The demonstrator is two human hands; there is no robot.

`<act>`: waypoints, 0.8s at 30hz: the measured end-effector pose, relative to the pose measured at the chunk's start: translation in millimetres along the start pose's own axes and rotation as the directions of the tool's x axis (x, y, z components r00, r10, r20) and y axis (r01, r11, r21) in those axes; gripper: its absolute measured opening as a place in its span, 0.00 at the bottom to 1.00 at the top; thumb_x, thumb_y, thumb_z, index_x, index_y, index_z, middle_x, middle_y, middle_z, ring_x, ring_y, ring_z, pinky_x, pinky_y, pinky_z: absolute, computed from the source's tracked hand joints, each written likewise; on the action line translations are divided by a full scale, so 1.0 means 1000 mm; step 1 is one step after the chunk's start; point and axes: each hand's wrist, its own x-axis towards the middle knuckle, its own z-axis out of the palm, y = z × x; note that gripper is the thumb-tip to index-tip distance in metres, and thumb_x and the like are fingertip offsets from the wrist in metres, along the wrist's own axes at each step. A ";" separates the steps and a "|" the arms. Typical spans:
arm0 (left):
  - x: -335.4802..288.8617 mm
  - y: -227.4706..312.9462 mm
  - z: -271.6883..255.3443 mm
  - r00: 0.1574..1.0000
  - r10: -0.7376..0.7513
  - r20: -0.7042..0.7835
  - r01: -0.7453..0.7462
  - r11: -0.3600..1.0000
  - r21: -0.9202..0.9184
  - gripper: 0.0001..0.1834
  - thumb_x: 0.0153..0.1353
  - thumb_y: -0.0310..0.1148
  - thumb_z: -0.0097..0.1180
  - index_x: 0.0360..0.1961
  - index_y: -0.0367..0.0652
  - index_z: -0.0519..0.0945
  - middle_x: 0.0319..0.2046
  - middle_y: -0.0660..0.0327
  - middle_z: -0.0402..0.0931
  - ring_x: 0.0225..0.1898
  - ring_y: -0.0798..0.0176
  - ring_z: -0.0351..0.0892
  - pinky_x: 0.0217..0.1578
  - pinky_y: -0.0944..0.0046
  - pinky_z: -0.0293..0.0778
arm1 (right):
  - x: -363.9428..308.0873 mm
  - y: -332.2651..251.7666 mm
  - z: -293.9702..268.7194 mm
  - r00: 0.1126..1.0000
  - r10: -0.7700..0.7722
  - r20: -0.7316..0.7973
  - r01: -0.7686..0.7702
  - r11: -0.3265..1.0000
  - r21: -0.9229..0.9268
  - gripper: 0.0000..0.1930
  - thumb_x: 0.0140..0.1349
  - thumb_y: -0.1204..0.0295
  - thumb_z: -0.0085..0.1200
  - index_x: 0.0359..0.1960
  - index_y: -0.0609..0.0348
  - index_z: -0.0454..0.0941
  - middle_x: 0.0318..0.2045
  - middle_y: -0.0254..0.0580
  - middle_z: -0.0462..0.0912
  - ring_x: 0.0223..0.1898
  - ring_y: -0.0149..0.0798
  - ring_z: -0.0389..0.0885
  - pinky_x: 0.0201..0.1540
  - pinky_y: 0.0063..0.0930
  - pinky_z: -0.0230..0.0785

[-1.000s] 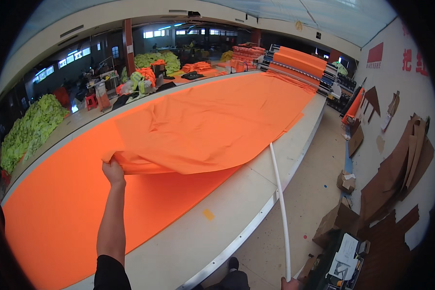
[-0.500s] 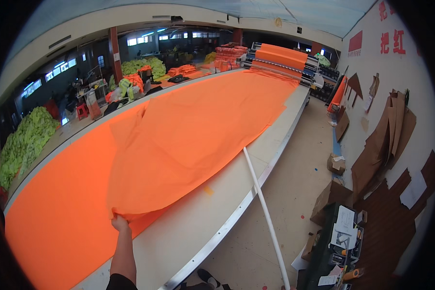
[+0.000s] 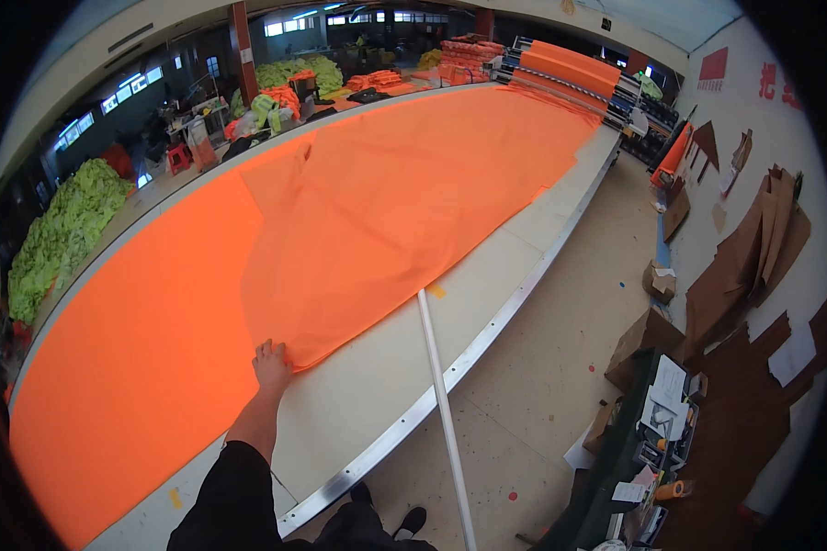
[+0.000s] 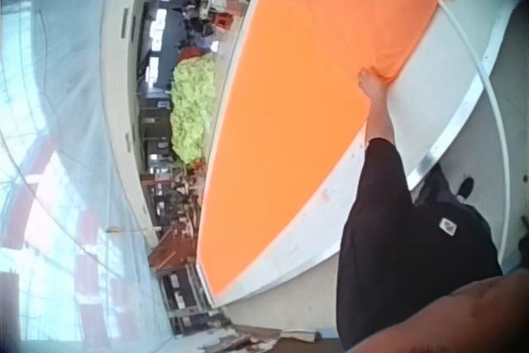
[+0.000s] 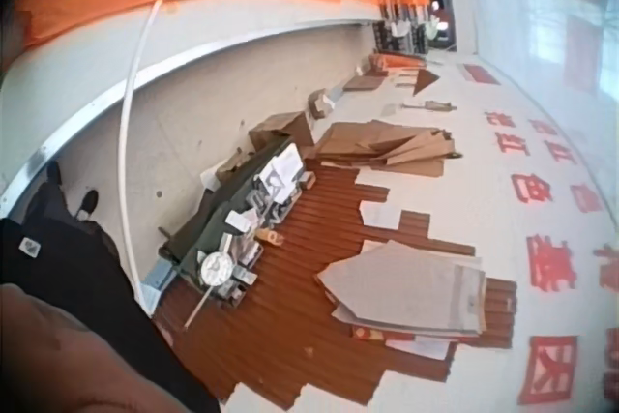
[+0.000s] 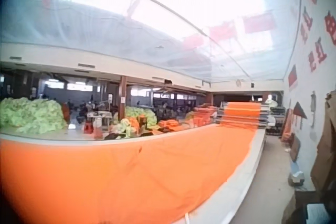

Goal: The person folds a large orange fabric sheet on a long table using a white rod to create creases. They repeatedly lift, fold, and press the fabric to align it, then operate a nearby machine control panel.

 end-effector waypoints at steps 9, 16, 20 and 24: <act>0.029 -0.023 0.048 0.924 0.381 -0.022 -0.381 0.919 -0.095 0.10 0.68 0.38 0.58 0.41 0.43 0.83 0.41 0.56 0.81 0.50 0.50 0.78 0.57 0.45 0.68 | -0.090 -0.044 0.046 0.990 0.120 -0.069 -0.124 0.991 -0.054 0.23 0.60 0.52 0.65 0.42 0.62 0.86 0.34 0.63 0.86 0.42 0.68 0.84 0.44 0.53 0.74; 0.148 0.001 -0.082 0.931 0.009 -0.364 -0.246 0.753 -0.610 0.16 0.77 0.41 0.48 0.39 0.39 0.78 0.34 0.51 0.78 0.38 0.45 0.79 0.38 0.48 0.73 | -0.163 -0.003 0.026 0.966 0.231 -0.119 -0.243 0.965 -0.100 0.25 0.59 0.46 0.62 0.42 0.56 0.88 0.36 0.57 0.87 0.44 0.64 0.85 0.46 0.51 0.76; 0.185 0.012 -0.152 0.843 -0.013 -0.538 -0.389 0.677 -0.625 0.16 0.77 0.43 0.49 0.39 0.42 0.78 0.33 0.55 0.78 0.36 0.48 0.79 0.36 0.49 0.73 | -0.193 0.030 -0.001 0.953 0.261 -0.154 -0.281 0.951 -0.126 0.27 0.59 0.42 0.60 0.42 0.53 0.89 0.37 0.54 0.88 0.44 0.62 0.86 0.47 0.50 0.77; 0.201 -0.001 -0.157 0.860 -0.077 -0.505 -0.317 0.695 -0.645 0.15 0.77 0.44 0.49 0.40 0.44 0.79 0.33 0.56 0.78 0.36 0.49 0.79 0.36 0.51 0.74 | -0.221 0.060 -0.024 0.940 0.289 -0.180 -0.318 0.934 -0.161 0.28 0.58 0.39 0.58 0.42 0.51 0.90 0.37 0.51 0.89 0.45 0.60 0.87 0.48 0.49 0.78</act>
